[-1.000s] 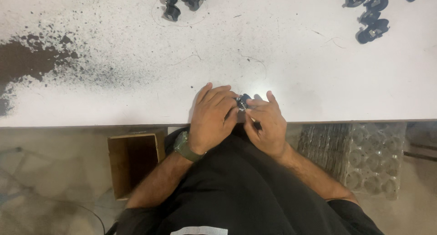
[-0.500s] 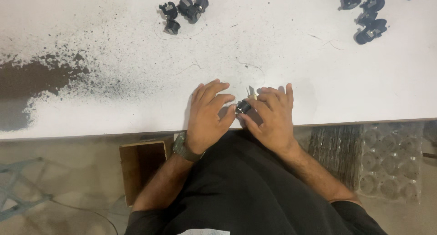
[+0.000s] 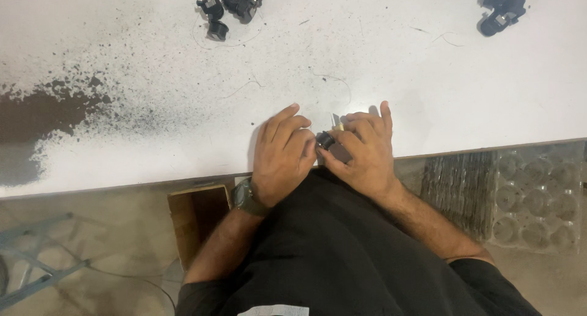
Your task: The person sits at a white workbench and assembles small black plastic switch components one at a time, picking a housing from the table and fitting a small metal contact into it by hand. They use a small blade to trim or press the parts, then set the finished component aside and reach for the next one.
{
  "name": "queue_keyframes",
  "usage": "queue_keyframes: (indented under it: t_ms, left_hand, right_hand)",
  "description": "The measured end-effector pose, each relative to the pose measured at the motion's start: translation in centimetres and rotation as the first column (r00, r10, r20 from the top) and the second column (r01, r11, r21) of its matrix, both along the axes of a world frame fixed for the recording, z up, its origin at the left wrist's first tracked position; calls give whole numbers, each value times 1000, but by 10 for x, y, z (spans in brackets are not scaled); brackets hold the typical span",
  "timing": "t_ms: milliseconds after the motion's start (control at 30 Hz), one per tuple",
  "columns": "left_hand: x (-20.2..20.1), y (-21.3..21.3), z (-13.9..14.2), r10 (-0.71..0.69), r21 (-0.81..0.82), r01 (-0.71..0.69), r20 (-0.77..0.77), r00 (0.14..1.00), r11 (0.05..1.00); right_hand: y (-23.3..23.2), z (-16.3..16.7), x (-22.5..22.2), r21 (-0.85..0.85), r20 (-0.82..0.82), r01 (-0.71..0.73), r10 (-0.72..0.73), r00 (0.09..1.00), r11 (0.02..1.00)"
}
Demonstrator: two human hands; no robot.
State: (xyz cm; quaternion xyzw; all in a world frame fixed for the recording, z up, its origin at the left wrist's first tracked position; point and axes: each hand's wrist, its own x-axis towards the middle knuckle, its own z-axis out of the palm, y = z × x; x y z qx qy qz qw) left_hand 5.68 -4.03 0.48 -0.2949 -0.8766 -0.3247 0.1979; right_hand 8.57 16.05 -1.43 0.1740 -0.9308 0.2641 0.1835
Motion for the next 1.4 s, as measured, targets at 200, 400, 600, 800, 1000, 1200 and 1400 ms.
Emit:
queue_keyframes:
  t_ms: [200,400,600,800,1000,1200,1400]
  left_hand:
    - [3,-4,-9,-7,-78,0,-94,996,997]
    - [8,-4,-10,-19,-132,0,-143,990,991]
    - [9,-4,-8,37,-61,-44,-115,993,997]
    - [8,-4,-4,45,-80,-51,-78,996,996]
    - [5,-2,-2,-32,-121,18,-112,993,992]
    - [2,-2,2,-94,-153,75,-125,988,985]
    - [0,-3,18,-164,-130,154,-77,983,980]
  right_hand:
    - [0,-1,0,-30,-35,7,-8,999,1000]
    - [1,-1,0,-69,-32,13,-15,999,997]
    - [0,0,-1,-64,-28,16,-18,999,998]
    - [0,0,-1,-60,-17,-3,2,1000,998]
    - [0,1,-2,-63,-1,-18,18,1000,998]
    - [0,4,-3,-80,-12,-18,17,1000,997]
    - [3,14,-6,-74,-17,-109,108,994,991]
